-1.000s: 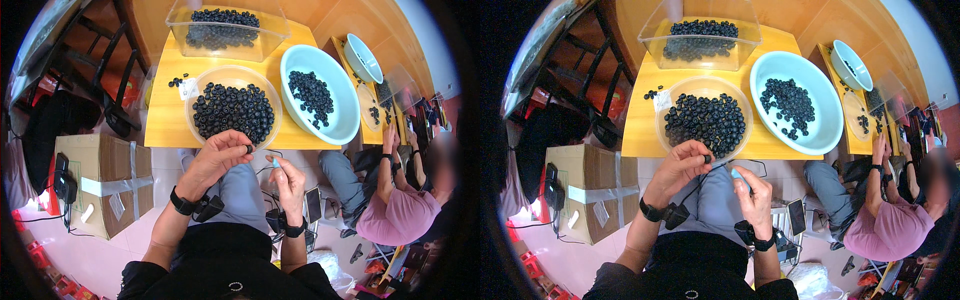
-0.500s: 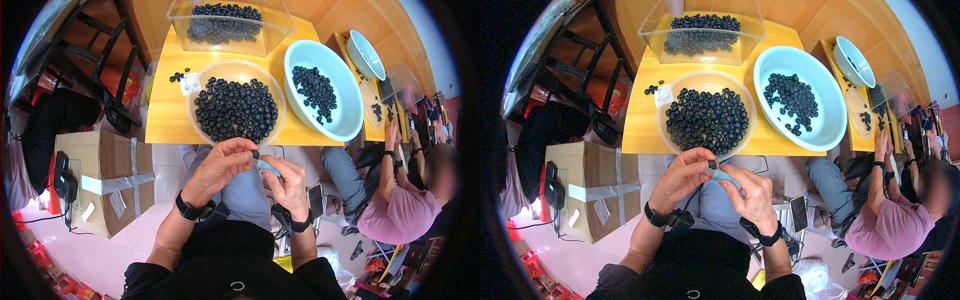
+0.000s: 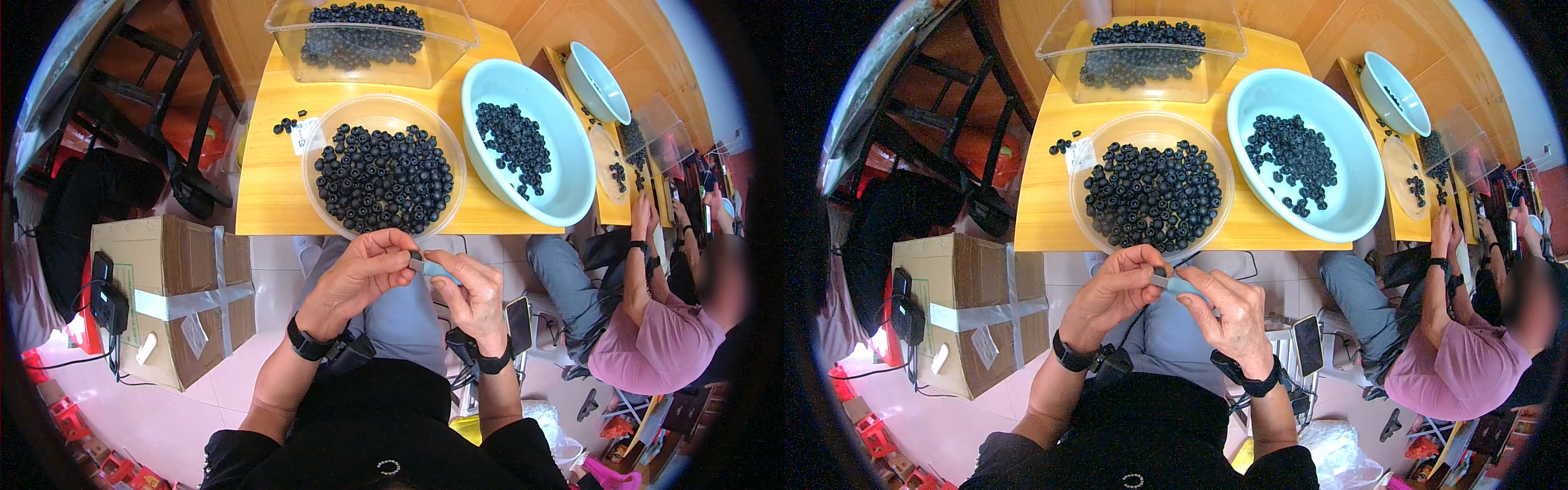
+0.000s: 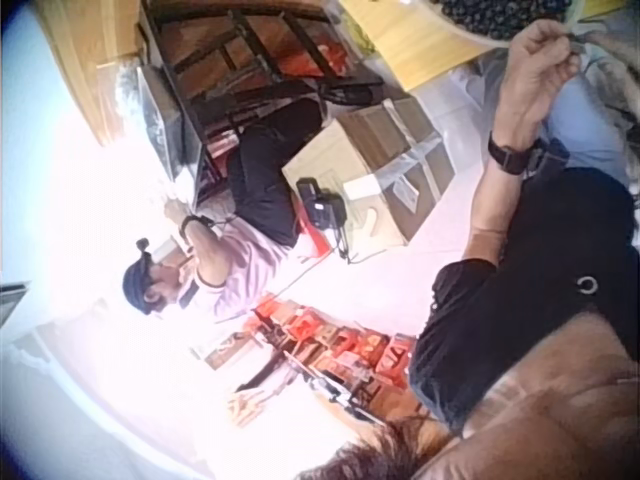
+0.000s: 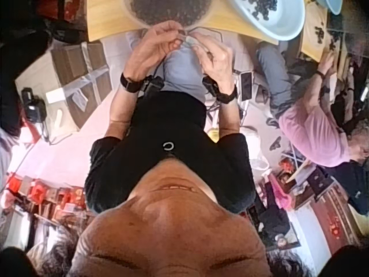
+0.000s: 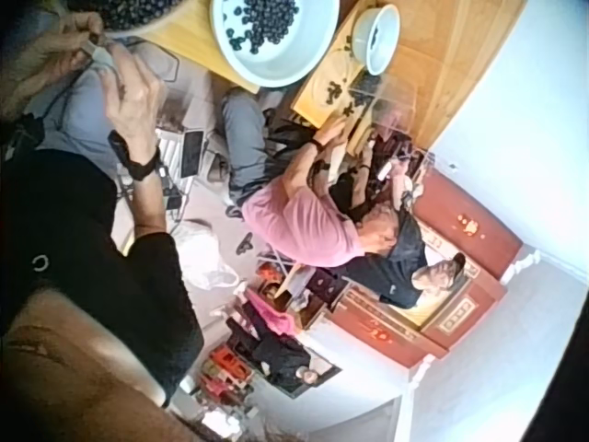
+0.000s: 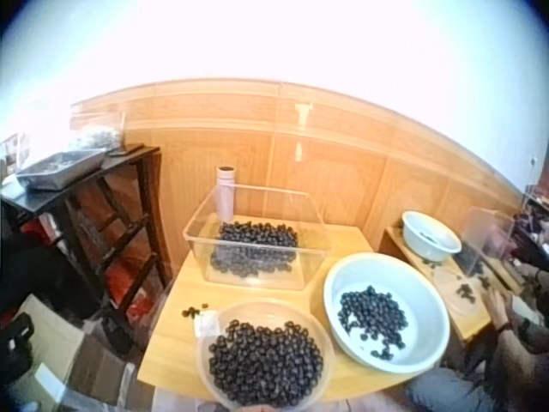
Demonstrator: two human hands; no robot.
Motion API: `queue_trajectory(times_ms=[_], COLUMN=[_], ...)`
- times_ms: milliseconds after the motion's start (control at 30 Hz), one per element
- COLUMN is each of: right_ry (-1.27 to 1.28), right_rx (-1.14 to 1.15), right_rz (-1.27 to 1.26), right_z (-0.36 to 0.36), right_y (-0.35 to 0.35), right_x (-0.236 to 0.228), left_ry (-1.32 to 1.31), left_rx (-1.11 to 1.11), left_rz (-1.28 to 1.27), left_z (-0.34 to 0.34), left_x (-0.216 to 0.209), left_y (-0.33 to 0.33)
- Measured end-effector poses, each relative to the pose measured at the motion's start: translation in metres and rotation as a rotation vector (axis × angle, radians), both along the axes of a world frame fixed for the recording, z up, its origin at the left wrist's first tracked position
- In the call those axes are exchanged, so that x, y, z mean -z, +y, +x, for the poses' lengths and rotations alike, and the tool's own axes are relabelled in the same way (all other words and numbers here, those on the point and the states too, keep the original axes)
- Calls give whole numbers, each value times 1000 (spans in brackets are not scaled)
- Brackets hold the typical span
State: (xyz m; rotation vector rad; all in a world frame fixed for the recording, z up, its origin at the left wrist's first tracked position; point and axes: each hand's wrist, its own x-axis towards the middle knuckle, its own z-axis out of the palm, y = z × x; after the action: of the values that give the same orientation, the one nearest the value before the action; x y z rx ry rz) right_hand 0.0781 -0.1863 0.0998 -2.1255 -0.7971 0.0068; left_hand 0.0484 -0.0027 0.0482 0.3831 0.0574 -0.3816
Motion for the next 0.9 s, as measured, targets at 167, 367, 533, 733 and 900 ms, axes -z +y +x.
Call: queue_trajectory(times_ms=[167,367,533,733,900], right_ry=[-36,254,340,385,574], right_rx=[372,165,100,-10,-46], right_rz=[28,134,198,191,283], right_z=[19,6,0,-2,-7], right_y=[-18,-22,-1,8,4], right_x=[11,-2,-7,-4,6], left_ry=[-133,25,28,12,4], left_rx=[161,53,58,92,178], left_rz=[-21,-5,15,120,140], left_z=[-11,-10,-7,-7,-12], left_x=[-23,-9,-4,-7,-2], left_y=[-7,-3,-5,-5,-2])
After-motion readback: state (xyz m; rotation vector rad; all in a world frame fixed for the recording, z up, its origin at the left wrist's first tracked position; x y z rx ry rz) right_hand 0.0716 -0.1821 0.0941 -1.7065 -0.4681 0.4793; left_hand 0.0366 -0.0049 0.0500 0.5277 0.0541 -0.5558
